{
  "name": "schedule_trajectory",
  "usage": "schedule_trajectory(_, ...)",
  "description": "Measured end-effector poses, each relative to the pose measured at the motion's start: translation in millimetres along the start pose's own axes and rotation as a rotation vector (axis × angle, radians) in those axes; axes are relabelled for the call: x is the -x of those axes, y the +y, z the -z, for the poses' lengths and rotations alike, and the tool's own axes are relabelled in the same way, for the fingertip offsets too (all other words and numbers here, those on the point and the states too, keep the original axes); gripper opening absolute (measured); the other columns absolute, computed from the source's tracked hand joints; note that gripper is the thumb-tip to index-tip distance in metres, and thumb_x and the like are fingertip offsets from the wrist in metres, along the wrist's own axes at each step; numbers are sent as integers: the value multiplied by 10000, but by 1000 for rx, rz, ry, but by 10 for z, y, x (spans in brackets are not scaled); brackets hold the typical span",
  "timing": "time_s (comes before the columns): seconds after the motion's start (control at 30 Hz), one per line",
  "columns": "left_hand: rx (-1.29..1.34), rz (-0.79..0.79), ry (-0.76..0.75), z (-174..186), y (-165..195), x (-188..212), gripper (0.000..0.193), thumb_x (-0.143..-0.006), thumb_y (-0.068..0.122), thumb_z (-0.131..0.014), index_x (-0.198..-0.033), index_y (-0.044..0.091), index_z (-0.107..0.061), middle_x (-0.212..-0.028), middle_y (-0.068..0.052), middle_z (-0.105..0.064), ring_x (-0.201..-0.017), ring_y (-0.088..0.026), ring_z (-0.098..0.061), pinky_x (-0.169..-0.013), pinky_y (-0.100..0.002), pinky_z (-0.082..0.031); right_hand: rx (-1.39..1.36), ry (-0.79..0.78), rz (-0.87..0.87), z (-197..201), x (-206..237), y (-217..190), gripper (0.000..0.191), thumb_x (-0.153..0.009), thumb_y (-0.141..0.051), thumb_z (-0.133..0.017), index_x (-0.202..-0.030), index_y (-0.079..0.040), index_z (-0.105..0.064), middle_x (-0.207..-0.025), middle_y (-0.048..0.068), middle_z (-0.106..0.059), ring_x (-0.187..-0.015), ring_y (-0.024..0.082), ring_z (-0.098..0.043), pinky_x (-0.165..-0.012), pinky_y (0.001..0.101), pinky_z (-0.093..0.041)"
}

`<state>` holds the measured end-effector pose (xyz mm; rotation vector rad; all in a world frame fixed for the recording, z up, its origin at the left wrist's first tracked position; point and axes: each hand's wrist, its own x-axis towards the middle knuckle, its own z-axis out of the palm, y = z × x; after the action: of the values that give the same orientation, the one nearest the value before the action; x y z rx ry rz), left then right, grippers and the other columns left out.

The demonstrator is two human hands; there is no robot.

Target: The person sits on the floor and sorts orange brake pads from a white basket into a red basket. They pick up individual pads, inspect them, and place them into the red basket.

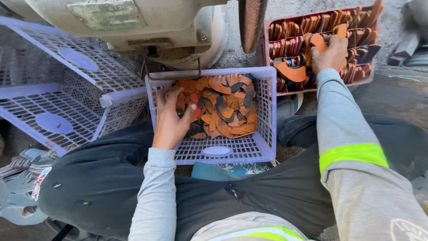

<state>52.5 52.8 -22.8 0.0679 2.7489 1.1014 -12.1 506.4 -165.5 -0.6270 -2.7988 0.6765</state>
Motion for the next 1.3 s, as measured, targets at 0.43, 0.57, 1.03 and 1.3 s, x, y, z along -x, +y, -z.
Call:
schedule_trajectory(0.43, 54, 38, -90, -1, -1, 22, 463, -919, 237, -754, -1312, 29, -624, -1343, -225, -587, -1204, -426, -616, -1001, -476, -510, 87, -73, 7, -97, 68, -27, 378, -892, -107, -818, -1220, -13, -655, -1229, 245, -516, -1166, 433, -500, -1007, 500, -425)
schedule_trajectory(0.57, 71, 37, -113, -76, -166, 33, 425, -917, 212, -748, -1284, 22, -646, -1245, -221, -660, -1130, -411, -656, -959, -467, -525, -18, 45, 129, 34, -24, -147, 555, -878, -45, -759, -1372, 36, -517, -1281, 236, -476, -1259, 387, -511, -1099, 493, -425)
schedule_trajectory(1.03, -49, 250, 194, -654, -1251, -127, 201, -888, 131, -635, -1039, 77, -756, -1031, -180, -773, -997, -359, -740, -886, -449, -587, -76, -749, 445, 1497, 1061, -1225, 497, -952, -246, -714, -1365, 5, -599, -1140, 240, -700, -1033, 363, -697, -893, 458, -551)
schedule_trajectory(1.3, -162, 449, -502, -1196, -1069, 64, 254, -823, 138, -663, -1039, 121, -795, -1099, -178, -757, -1040, -341, -731, -955, -419, -574, -23, -829, 457, 1337, 863, -1349, 493, -943, -259, -666, -1366, -21, -584, -1105, 240, -659, -949, 401, -694, -846, 493, -540)
